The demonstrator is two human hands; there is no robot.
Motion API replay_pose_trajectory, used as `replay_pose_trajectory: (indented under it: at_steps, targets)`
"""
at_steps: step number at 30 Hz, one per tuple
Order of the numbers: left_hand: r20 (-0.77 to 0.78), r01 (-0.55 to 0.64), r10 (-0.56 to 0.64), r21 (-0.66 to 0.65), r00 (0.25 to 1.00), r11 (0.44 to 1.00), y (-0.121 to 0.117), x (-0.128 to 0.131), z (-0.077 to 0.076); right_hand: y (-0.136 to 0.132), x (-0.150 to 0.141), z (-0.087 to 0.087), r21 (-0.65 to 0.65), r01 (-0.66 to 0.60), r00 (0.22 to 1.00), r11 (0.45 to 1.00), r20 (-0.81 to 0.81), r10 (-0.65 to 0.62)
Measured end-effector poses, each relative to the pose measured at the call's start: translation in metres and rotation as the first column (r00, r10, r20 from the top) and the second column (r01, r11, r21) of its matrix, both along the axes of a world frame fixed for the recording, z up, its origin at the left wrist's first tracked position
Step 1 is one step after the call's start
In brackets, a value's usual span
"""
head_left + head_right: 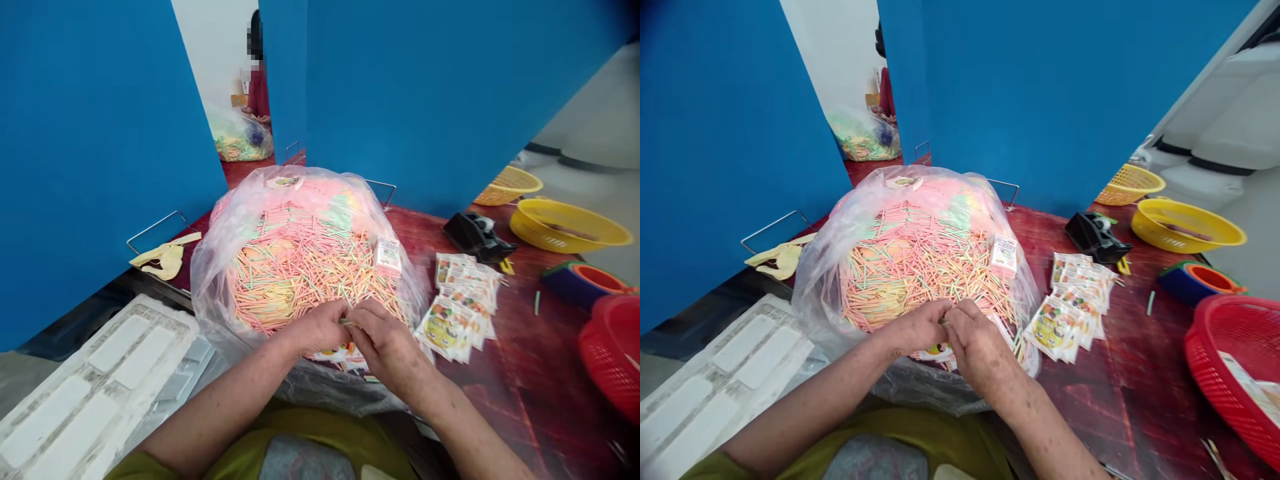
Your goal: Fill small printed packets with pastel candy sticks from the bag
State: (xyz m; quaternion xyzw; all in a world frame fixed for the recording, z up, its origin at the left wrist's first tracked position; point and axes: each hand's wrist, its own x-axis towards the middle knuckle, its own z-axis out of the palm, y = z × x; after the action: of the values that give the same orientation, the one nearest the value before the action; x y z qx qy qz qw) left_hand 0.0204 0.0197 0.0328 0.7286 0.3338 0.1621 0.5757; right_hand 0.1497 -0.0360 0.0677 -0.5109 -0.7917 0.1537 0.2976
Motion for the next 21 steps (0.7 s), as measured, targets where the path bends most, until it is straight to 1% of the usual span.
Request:
replay_pose_trajectory:
  at_steps: [2,4,6,7,8,9,10,11,12,14,16,18,20,21]
  targets:
    - [0.027,0.027,-0.029,0.090,0.999,0.996,-0.003,0.009,-0.003,-0.006,0.003,-0.007,0.001,0.011,0.998,1.000,-0.067,-0.011]
    - [0.062,0.064,-0.074,0.155,0.995,0.986,-0.007,0.017,-0.004,-0.008,0.007,-0.011,-0.004,0.032,0.997,0.999,-0.068,-0.033]
    - [0.060,0.105,-0.116,0.157,0.991,0.982,-0.008,0.019,-0.004,-0.010,0.015,-0.012,-0.001,0.074,0.997,0.997,-0.026,-0.074]
    - [0.048,0.114,-0.123,0.150,0.991,0.982,-0.009,0.017,-0.003,-0.010,0.020,-0.013,0.022,0.098,0.995,0.995,-0.017,-0.097]
    - [0.031,0.091,-0.097,0.157,0.995,0.983,-0.008,0.013,-0.002,-0.011,0.026,-0.014,0.059,0.124,0.992,0.990,-0.019,-0.124]
    - [0.004,0.040,-0.041,0.187,0.999,0.982,-0.007,0.008,-0.001,-0.011,0.033,-0.016,0.097,0.157,0.988,0.983,-0.024,-0.155]
    - [-0.042,-0.013,0.024,0.237,0.999,0.971,-0.006,0.003,0.001,-0.013,0.039,-0.018,0.122,0.188,0.982,0.975,-0.017,-0.188]
    - [-0.101,-0.055,0.091,0.309,0.991,0.949,-0.005,-0.002,0.002,-0.014,0.045,-0.021,0.125,0.214,0.976,0.969,0.015,-0.217]
    - [-0.172,-0.055,0.129,0.382,0.977,0.923,-0.003,-0.007,0.002,-0.014,0.049,-0.025,0.105,0.234,0.968,0.967,0.072,-0.242]
    - [-0.286,-0.024,0.191,0.498,0.939,0.867,-0.001,-0.011,0.001,-0.015,0.054,-0.031,-0.002,0.253,0.941,0.967,0.233,-0.246]
    - [-0.344,-0.014,0.236,0.540,0.909,0.842,0.001,-0.009,-0.003,-0.014,0.056,-0.033,-0.061,0.243,0.923,0.968,0.322,-0.212]
    - [-0.346,-0.050,0.276,0.542,0.897,0.839,0.003,-0.005,-0.007,-0.012,0.058,-0.028,-0.036,0.217,0.934,0.975,0.297,-0.197]
    - [-0.327,-0.063,0.279,0.541,0.903,0.839,0.007,-0.001,-0.011,-0.013,0.059,-0.022,0.015,0.201,0.951,0.979,0.237,-0.199]
    - [-0.311,-0.062,0.275,0.553,0.909,0.831,0.009,0.000,-0.012,-0.015,0.057,-0.021,0.022,0.203,0.952,0.979,0.229,-0.203]
